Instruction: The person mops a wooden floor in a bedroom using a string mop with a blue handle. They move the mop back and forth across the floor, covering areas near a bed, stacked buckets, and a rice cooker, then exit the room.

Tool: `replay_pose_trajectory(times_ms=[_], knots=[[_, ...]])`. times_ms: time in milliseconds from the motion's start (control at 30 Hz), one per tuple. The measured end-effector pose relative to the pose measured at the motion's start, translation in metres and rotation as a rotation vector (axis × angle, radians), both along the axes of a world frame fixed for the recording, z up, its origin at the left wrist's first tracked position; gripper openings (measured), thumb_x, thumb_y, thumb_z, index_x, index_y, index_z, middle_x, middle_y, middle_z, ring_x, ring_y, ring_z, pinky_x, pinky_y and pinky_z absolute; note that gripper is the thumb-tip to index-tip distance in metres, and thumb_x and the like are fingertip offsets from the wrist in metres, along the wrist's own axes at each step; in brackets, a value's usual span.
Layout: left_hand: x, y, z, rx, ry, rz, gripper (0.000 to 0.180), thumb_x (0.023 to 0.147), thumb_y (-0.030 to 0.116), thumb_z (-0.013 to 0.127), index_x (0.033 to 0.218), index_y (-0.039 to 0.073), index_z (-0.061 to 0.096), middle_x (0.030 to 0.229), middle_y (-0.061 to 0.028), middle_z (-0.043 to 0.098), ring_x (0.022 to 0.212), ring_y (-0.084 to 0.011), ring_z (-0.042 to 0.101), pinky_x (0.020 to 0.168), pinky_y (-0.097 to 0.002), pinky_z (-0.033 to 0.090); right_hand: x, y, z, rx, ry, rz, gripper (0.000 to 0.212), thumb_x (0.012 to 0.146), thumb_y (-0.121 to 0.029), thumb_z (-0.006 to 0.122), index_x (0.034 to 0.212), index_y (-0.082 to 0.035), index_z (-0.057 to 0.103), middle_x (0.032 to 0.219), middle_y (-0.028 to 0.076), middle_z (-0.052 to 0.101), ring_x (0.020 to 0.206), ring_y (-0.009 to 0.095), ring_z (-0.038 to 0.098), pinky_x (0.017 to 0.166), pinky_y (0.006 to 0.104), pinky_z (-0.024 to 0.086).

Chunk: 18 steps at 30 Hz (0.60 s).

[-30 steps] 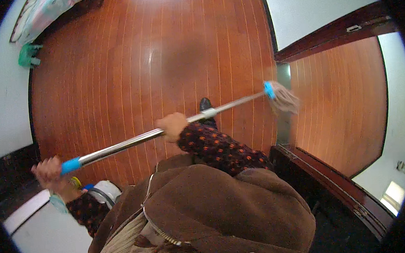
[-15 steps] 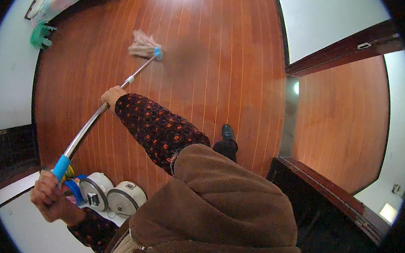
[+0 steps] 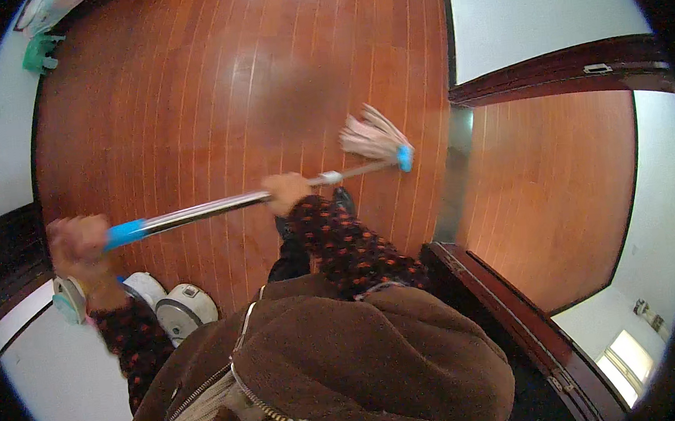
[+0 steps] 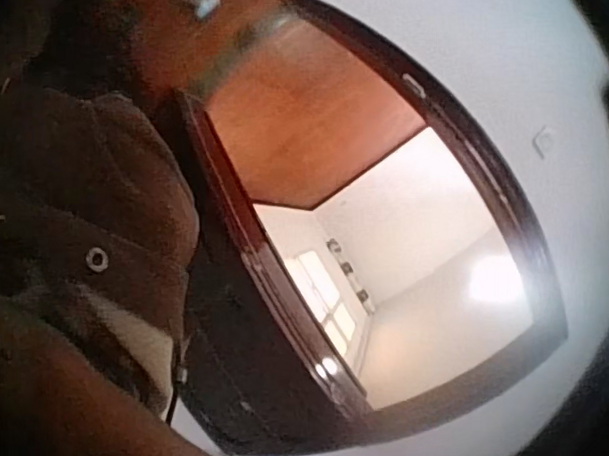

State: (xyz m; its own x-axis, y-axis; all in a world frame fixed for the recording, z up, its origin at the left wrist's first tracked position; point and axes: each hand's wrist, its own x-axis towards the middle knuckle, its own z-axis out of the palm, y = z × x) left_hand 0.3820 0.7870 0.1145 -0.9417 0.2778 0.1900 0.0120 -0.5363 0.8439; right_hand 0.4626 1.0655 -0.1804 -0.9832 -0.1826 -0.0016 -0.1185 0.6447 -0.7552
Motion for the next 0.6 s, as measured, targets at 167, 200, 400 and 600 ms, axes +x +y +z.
replay_pose_trajectory(times_ms=[167, 200, 400, 600], knots=[[0.041, 0.126, -0.127, -0.103, -0.351, -0.199, 0.039, 0.097, 0.025, 0.038, 0.059, 0.016, 0.035, 0.051, -0.0005, 0.038, 0.052, -0.0149, 0.04, 0.062, -0.0345, 0.038, 0.1, 0.13, -0.045, 0.345, -0.62, 0.005, 0.019, 0.075, -0.025, 0.062, 0.086, -0.01, 0.064, 0.081, 0.018, 0.065, 0.085, 0.038, 0.063, 0.075, 0.0477, 0.05], [0.04, 0.132, -0.141, -0.008, -0.39, -0.124, 0.039, 0.097, 0.025, 0.038, 0.059, 0.016, 0.036, 0.052, -0.0007, 0.039, 0.052, -0.015, 0.04, 0.062, -0.0349, 0.038, 0.106, 0.142, -0.045, 0.349, -0.707, -0.027, 0.018, 0.075, -0.025, 0.062, 0.085, -0.01, 0.063, 0.08, 0.018, 0.065, 0.083, 0.038, 0.063, 0.074, 0.0477, 0.05], [0.029, 0.02, -0.1, 0.172, -0.22, 0.021, 0.034, 0.095, 0.023, 0.044, 0.062, 0.016, 0.038, 0.054, 0.0024, 0.036, 0.05, -0.0113, 0.036, 0.055, -0.031, 0.033, 0.058, 0.089, 0.006, 0.25, -0.26, 0.004, 0.016, 0.072, -0.022, 0.064, 0.084, -0.012, 0.062, 0.076, 0.015, 0.065, 0.076, 0.038, 0.064, 0.067, 0.0511, 0.049], [0.124, -0.084, 0.059, -0.373, 0.364, 0.829, 0.04, 0.1, 0.023, 0.04, 0.061, 0.018, 0.033, 0.054, 0.0051, 0.027, 0.049, -0.0089, 0.029, 0.057, -0.0285, 0.031, -0.02, -0.034, 0.101, -0.073, 0.291, 0.288, 0.023, 0.083, -0.035, 0.063, 0.077, -0.013, 0.06, 0.072, 0.006, 0.063, 0.074, 0.028, 0.064, 0.067, 0.0408, 0.042]])
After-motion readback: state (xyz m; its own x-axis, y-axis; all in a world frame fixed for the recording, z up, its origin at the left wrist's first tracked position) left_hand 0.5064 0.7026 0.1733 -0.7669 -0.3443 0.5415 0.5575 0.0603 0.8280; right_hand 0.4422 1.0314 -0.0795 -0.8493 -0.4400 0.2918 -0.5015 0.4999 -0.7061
